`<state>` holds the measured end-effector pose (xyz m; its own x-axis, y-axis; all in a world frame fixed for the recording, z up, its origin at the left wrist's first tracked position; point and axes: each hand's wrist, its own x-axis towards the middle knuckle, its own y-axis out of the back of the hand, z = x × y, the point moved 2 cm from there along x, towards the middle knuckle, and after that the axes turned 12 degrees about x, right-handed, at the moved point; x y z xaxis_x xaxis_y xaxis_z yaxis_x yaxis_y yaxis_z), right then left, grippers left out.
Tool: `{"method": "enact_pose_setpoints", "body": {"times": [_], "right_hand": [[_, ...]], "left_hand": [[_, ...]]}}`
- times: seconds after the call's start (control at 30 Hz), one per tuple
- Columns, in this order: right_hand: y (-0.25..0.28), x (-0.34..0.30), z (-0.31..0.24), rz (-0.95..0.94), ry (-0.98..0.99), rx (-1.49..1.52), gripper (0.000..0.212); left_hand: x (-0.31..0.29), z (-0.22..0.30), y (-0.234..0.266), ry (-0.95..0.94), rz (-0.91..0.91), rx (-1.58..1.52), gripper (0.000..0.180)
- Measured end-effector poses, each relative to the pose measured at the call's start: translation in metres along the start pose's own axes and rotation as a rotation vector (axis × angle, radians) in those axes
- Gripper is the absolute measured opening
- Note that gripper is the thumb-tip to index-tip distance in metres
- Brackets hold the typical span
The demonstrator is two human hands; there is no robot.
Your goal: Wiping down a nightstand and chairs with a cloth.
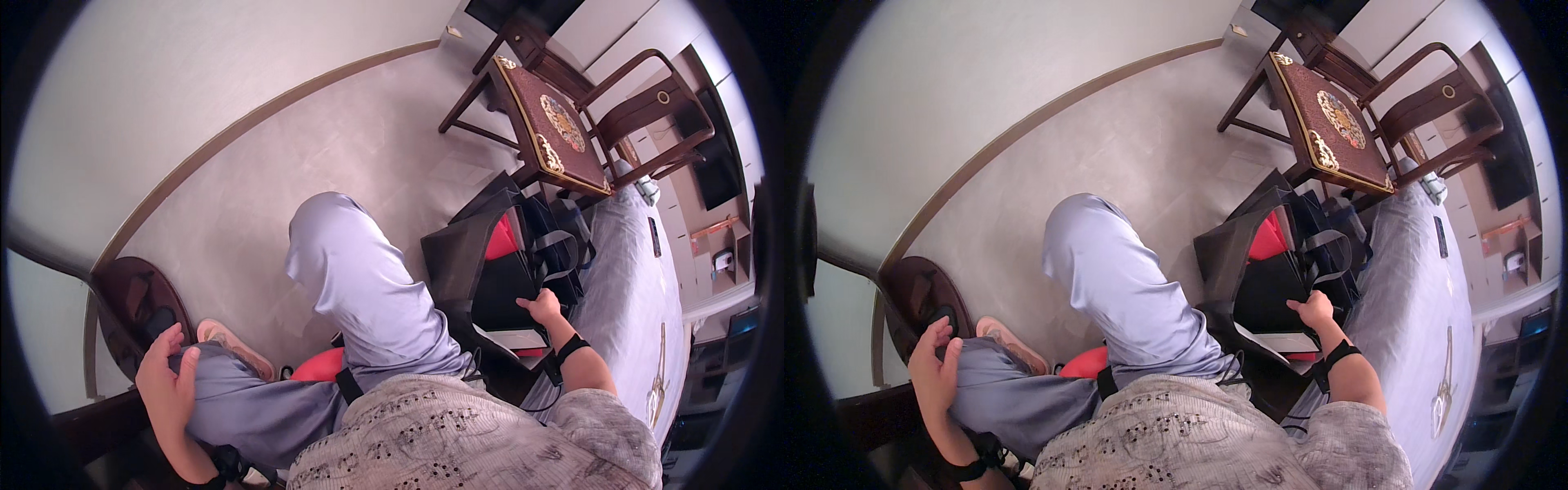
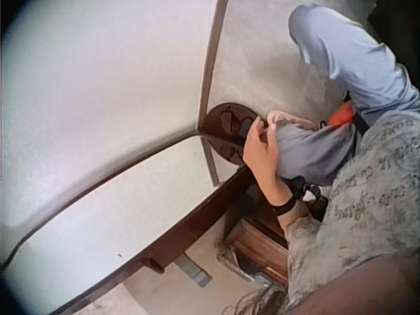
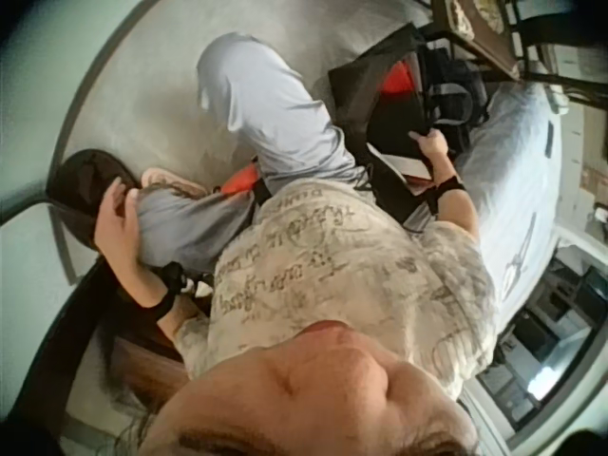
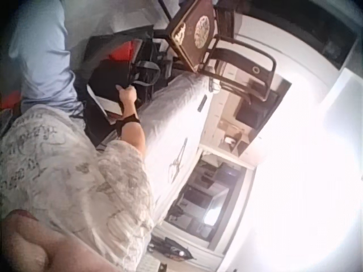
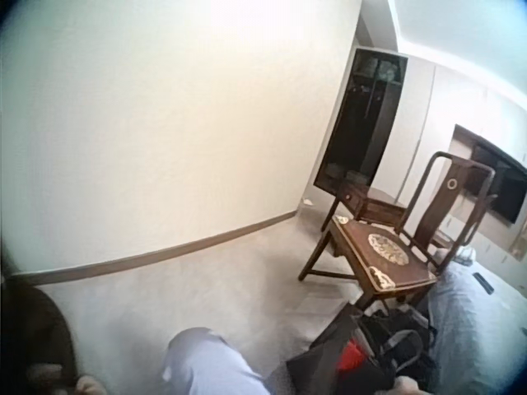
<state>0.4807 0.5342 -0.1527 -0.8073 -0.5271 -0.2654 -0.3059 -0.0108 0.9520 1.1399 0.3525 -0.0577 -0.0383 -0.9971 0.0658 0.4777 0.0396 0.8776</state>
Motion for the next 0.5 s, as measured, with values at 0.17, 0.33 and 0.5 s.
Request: {"method": "enact_pose_setpoints", "body": {"times": [0.17,0.33,0.5], "right_hand": [[-0.013,0.016,-0.008,-0.084,0.065,0.146,0.058],[-0.026,0.014,0.014,-0.165,0.039,0.125,0.057],[-0.013,-0.014,-0.035,0.048,0.225,-0.005,0.055]], "left_hand": [[-0.009,-0.006,0.010,0.045,0.012,0.003,0.037],[-0.006,0.005,0.012,0.116,0.005,-0.046,0.035],[-0.010,0.002,0.019,0.074,-0.002,0.020,0.037]]}}
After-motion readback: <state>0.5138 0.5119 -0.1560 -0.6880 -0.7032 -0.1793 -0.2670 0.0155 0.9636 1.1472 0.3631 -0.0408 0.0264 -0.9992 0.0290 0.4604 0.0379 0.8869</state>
